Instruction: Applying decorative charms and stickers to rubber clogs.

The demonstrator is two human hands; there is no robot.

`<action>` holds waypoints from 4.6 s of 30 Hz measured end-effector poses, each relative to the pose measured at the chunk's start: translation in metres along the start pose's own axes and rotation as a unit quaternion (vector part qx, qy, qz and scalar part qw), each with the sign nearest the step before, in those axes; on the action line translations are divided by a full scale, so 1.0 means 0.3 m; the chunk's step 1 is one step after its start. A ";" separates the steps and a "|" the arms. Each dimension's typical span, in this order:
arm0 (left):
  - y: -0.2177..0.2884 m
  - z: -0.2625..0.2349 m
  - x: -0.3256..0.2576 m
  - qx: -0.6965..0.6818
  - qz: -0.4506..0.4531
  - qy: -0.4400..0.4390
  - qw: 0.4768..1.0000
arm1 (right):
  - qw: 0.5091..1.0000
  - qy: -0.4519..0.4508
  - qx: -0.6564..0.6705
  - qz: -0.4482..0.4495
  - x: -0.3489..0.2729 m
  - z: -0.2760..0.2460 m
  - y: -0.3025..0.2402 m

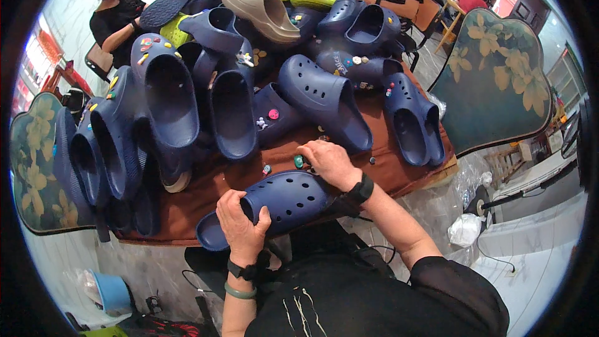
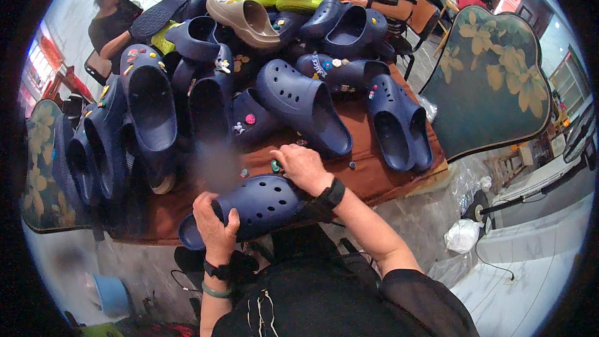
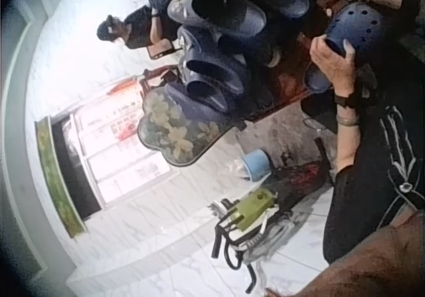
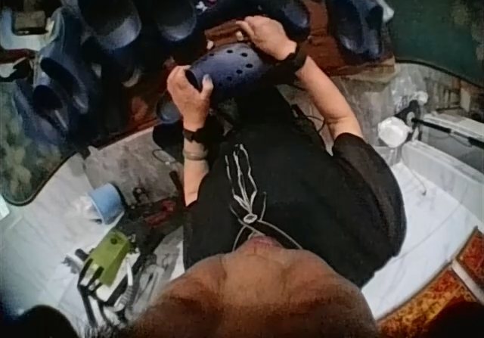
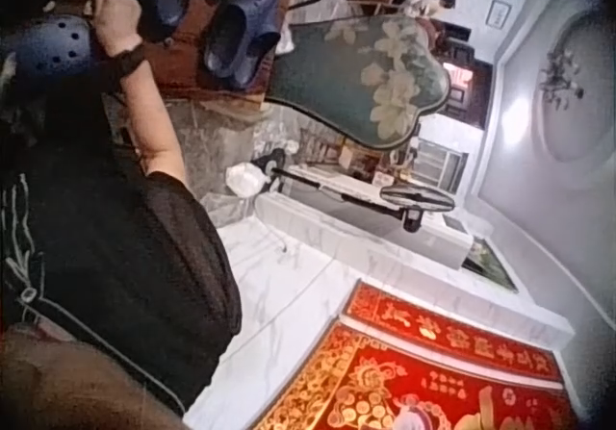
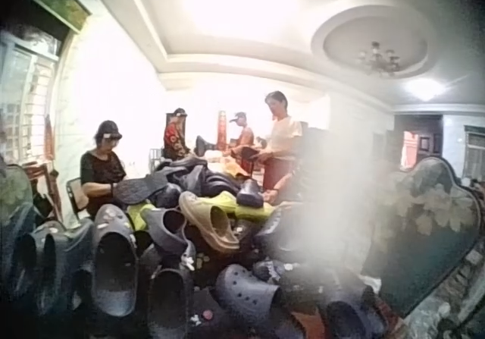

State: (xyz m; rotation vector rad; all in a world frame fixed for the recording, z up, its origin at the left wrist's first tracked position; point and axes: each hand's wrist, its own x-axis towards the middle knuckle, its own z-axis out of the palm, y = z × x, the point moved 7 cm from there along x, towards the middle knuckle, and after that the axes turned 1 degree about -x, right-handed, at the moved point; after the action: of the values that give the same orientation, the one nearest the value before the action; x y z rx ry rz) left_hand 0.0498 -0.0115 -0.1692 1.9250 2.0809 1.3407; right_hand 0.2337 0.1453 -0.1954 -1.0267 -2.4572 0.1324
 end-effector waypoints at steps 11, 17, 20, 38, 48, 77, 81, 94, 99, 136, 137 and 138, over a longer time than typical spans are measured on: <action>0.000 0.003 -0.014 0.009 0.010 -0.002 1.000 | 0.957 -0.133 -0.234 0.109 -0.015 0.070 0.230; -0.002 -0.001 -0.017 0.010 -0.004 -0.009 1.000 | 0.988 -0.039 -0.115 0.100 -0.007 0.043 0.217; 0.000 -0.006 -0.017 0.008 -0.002 -0.003 1.000 | 0.996 -0.007 -0.064 0.061 0.000 0.047 0.231; -0.001 -0.028 -0.084 -0.005 0.075 0.059 0.995 | 0.963 0.036 0.236 -0.127 0.020 -0.088 -0.358; -0.013 -0.005 -0.041 0.011 0.047 0.039 0.998 | 0.955 -0.046 0.169 -0.240 0.064 -0.045 -0.406; 0.014 -0.003 0.010 0.007 0.028 -0.023 0.999 | 0.989 -0.048 -0.077 0.113 -0.009 0.054 0.285; 0.021 -0.007 0.013 0.013 0.029 -0.029 0.999 | 0.987 0.005 0.117 0.111 -0.021 -0.044 0.220; 0.017 0.008 0.017 0.005 0.021 -0.024 0.999 | 0.940 -0.022 0.340 0.005 0.076 -0.020 -0.189; 0.021 0.008 0.018 0.004 0.031 -0.019 0.999 | 0.958 0.028 0.263 -0.109 0.065 -0.044 -0.255; 0.018 0.010 0.018 0.015 0.026 -0.030 0.999 | 0.980 -0.040 0.178 0.078 -0.083 0.047 0.106; 0.016 0.007 0.015 0.017 0.030 -0.025 0.999 | 0.980 -0.042 0.179 0.077 -0.080 0.047 0.101; 0.019 0.006 0.012 0.017 0.034 -0.021 0.999 | 0.982 -0.041 0.164 0.079 -0.079 0.040 0.103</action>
State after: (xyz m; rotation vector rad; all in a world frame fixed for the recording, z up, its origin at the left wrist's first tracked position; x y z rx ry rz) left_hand 0.0544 -0.0082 -0.1651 2.0367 2.0512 1.2721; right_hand 0.2627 0.1521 -0.2233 -1.0826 -2.3169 0.6209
